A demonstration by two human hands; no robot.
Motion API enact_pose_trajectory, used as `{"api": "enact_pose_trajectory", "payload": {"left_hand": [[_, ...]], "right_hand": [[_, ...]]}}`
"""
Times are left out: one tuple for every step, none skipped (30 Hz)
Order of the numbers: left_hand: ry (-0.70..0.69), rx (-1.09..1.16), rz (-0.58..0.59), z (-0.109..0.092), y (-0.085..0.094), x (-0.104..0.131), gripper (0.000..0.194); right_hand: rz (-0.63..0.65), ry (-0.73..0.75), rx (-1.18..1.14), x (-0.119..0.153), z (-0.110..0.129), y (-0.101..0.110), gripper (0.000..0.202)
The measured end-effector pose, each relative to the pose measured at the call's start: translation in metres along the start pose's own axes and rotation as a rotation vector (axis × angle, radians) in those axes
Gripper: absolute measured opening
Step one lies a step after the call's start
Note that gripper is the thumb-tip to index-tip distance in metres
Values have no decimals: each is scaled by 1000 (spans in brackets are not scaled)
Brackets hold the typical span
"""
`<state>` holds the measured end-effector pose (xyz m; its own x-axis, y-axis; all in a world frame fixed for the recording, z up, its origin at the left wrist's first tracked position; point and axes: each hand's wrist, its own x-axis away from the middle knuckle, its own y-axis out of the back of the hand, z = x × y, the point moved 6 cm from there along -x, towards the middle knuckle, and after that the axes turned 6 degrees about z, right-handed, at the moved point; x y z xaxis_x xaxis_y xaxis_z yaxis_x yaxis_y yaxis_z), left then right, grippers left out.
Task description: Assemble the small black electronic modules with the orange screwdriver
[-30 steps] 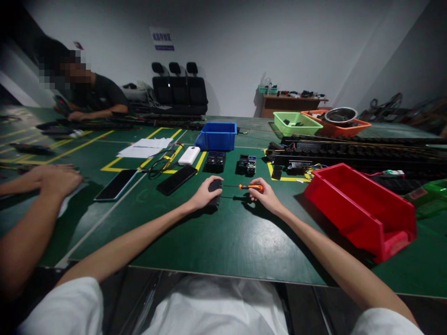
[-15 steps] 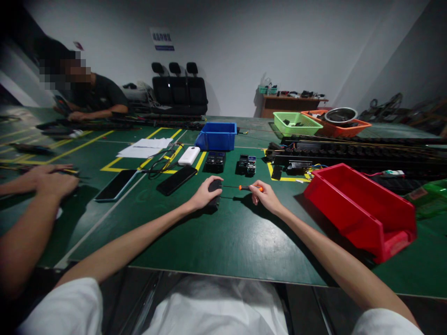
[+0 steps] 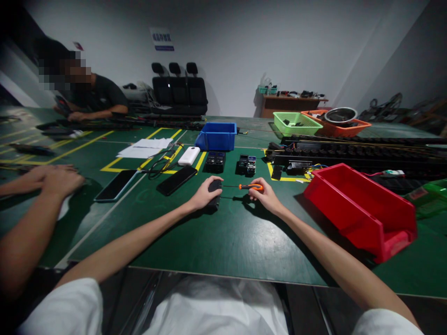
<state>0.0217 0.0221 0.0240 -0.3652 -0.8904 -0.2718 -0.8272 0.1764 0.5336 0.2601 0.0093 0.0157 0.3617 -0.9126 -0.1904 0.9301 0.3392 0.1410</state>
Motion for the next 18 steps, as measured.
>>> {"api": "enact_pose_trajectory", "payload": {"left_hand": [[1, 0, 1, 0, 0, 0, 35], [1, 1, 2, -1, 0, 0, 35], [2, 3, 3, -1, 0, 0, 35], [2, 5, 4, -2, 0, 0, 35], [3, 7, 5, -2, 1, 1, 35], [5, 9, 6, -2, 1, 1, 35], [8, 10, 5, -3, 1, 1, 35], [9, 11, 5, -3, 1, 1, 35], [10, 11, 4, -3, 1, 1, 35], [10, 9, 2, -3, 1, 1, 35], [9, 7, 0, -3, 1, 1, 35], [6, 5, -1, -3, 1, 1, 35], [2, 2, -1, -2, 1, 1, 35], [-2, 1, -1, -2, 0, 0, 35], [-4, 0, -1, -2, 0, 0, 35], [-5, 1, 0, -2, 0, 0, 35], [-4, 2, 1, -2, 0, 0, 35], [-3, 4, 1, -2, 0, 0, 35]], "right_hand": [[4, 7, 0, 0, 1, -1, 31], [7, 14, 1, 0, 3, -1, 29], [9, 21, 2, 0, 4, -2, 27], [9, 25, 5, 0, 5, -3, 26], [8, 27, 8, 0, 6, -3, 25], [7, 27, 12, 0, 7, -3, 24], [7, 27, 16, 0, 7, -3, 24], [8, 25, 19, 0, 7, -3, 24], [10, 23, 23, 0, 7, -3, 23], [11, 20, 27, 0, 6, -3, 24], [10, 17, 33, 0, 6, -2, 24], [9, 14, 39, -1, 6, -2, 25], [8, 11, 46, -1, 5, -2, 25], [7, 9, 53, -1, 5, -2, 26], [8, 6, 60, 0, 5, -2, 27], [8, 5, 68, 0, 6, -2, 28], [8, 4, 78, 0, 6, -3, 28], [9, 2, 90, 0, 7, -3, 29]]}}
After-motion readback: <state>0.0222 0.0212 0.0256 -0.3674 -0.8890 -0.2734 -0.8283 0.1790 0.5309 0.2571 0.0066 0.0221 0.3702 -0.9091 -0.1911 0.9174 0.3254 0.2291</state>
